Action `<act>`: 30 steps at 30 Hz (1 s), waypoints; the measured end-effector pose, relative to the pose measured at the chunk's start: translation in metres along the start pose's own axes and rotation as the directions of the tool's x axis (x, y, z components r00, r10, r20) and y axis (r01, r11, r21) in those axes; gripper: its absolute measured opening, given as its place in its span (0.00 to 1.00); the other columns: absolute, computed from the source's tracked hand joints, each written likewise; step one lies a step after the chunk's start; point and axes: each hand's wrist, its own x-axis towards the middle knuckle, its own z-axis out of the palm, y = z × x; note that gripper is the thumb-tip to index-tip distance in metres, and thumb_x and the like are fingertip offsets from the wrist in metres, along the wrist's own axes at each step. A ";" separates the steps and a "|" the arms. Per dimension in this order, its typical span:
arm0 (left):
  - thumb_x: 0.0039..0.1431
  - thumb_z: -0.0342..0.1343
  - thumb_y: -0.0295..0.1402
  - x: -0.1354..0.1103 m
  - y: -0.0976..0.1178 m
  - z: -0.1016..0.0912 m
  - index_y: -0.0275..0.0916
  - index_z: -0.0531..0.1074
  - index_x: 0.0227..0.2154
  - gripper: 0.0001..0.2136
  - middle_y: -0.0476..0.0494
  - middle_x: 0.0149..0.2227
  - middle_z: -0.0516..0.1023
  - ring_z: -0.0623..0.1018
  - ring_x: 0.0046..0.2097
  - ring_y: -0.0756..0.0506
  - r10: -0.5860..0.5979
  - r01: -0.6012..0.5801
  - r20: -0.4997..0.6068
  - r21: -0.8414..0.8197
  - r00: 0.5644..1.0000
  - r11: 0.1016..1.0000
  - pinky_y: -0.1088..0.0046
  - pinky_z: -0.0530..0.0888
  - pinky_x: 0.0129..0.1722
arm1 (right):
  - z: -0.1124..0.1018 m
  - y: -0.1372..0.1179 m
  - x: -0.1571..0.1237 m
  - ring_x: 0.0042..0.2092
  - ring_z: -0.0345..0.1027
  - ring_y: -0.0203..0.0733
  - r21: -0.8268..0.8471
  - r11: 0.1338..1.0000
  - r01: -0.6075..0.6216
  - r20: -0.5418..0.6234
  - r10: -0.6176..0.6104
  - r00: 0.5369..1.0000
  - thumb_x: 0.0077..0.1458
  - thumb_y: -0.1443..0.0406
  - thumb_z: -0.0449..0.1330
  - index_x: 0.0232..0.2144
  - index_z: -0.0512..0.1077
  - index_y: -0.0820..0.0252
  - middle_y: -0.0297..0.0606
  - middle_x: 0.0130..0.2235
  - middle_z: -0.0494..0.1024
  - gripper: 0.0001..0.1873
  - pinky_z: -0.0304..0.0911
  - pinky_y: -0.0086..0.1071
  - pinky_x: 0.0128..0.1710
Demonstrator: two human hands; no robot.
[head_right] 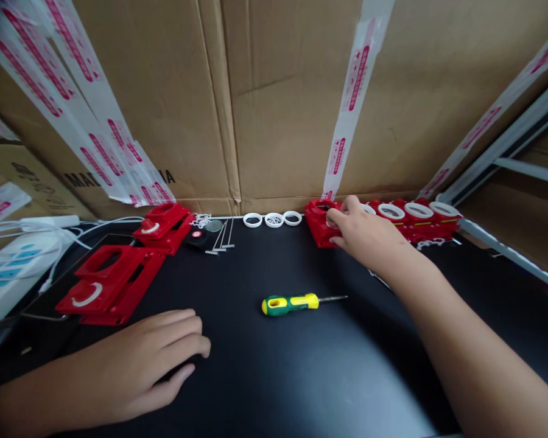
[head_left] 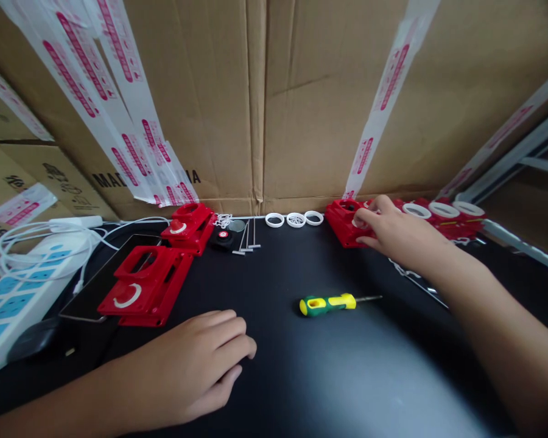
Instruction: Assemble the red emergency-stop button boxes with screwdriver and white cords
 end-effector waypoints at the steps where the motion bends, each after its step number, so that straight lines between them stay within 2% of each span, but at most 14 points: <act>1: 0.66 0.58 0.19 0.001 0.000 0.000 0.42 0.75 0.45 0.12 0.48 0.40 0.78 0.76 0.41 0.42 0.001 -0.001 -0.002 -0.001 1.000 1.000 0.66 0.70 0.41 | 0.000 0.001 0.001 0.45 0.77 0.59 0.005 1.000 0.005 -0.004 -0.005 1.000 0.66 0.56 0.66 0.56 0.75 0.57 0.57 0.60 0.73 0.20 0.63 0.38 0.30; 7: 0.66 0.57 0.19 0.000 0.000 -0.002 0.43 0.75 0.45 0.11 0.48 0.41 0.77 0.76 0.41 0.42 -0.004 0.004 0.009 -0.008 1.000 1.000 0.66 0.70 0.42 | 0.002 0.004 0.004 0.43 0.76 0.57 0.033 0.999 0.011 -0.012 -0.010 1.000 0.69 0.52 0.64 0.54 0.76 0.57 0.53 0.51 0.78 0.20 0.62 0.39 0.32; 17: 0.66 0.56 0.19 0.001 -0.001 -0.002 0.43 0.74 0.46 0.12 0.48 0.40 0.77 0.76 0.40 0.42 0.002 -0.002 -0.004 -0.003 1.000 1.000 0.66 0.70 0.41 | 0.002 0.001 0.005 0.42 0.76 0.56 0.048 0.999 -0.019 -0.007 0.019 1.000 0.75 0.53 0.53 0.52 0.77 0.56 0.53 0.50 0.81 0.19 0.60 0.39 0.33; 20: 0.66 0.56 0.19 0.001 -0.002 -0.002 0.43 0.74 0.46 0.12 0.47 0.40 0.77 0.76 0.41 0.42 0.005 -0.005 -0.003 -0.007 1.000 1.000 0.66 0.70 0.41 | -0.003 -0.002 0.004 0.41 0.77 0.57 0.070 0.996 -0.048 -0.014 0.049 0.999 0.74 0.51 0.55 0.53 0.76 0.57 0.52 0.48 0.83 0.19 0.61 0.39 0.33; 22: 0.67 0.56 0.19 0.001 -0.002 -0.002 0.43 0.74 0.46 0.12 0.47 0.40 0.77 0.76 0.41 0.42 0.004 -0.004 -0.001 -0.013 1.000 1.000 0.66 0.70 0.42 | -0.005 -0.004 0.004 0.43 0.78 0.60 0.085 0.994 -0.069 -0.038 0.073 0.997 0.72 0.47 0.59 0.58 0.75 0.60 0.56 0.51 0.82 0.26 0.64 0.42 0.34; 25: 0.67 0.56 0.19 0.000 -0.002 -0.002 0.43 0.75 0.46 0.12 0.48 0.40 0.77 0.76 0.41 0.42 -0.006 0.006 0.003 -0.023 1.000 1.000 0.66 0.70 0.42 | -0.004 -0.005 0.006 0.45 0.79 0.65 0.110 0.992 -0.069 -0.078 0.078 0.994 0.68 0.41 0.61 0.67 0.72 0.64 0.63 0.61 0.76 0.39 0.69 0.47 0.35; 28: 0.67 0.56 0.19 -0.001 -0.001 -0.001 0.43 0.74 0.46 0.12 0.48 0.40 0.77 0.76 0.41 0.42 -0.013 0.014 0.013 -0.024 1.000 1.000 0.66 0.69 0.42 | 0.001 -0.001 0.011 0.52 0.79 0.65 0.152 0.988 -0.014 -0.088 0.028 0.996 0.69 0.42 0.61 0.67 0.74 0.60 0.60 0.71 0.69 0.36 0.75 0.51 0.41; 30: 0.67 0.55 0.19 -0.001 -0.001 -0.001 0.42 0.74 0.46 0.12 0.47 0.40 0.76 0.76 0.41 0.42 -0.015 0.015 0.022 -0.022 1.000 1.000 0.65 0.69 0.42 | 0.005 0.002 0.014 0.56 0.78 0.64 0.178 0.984 0.015 -0.094 0.002 0.996 0.70 0.44 0.62 0.65 0.76 0.59 0.57 0.72 0.68 0.34 0.75 0.51 0.46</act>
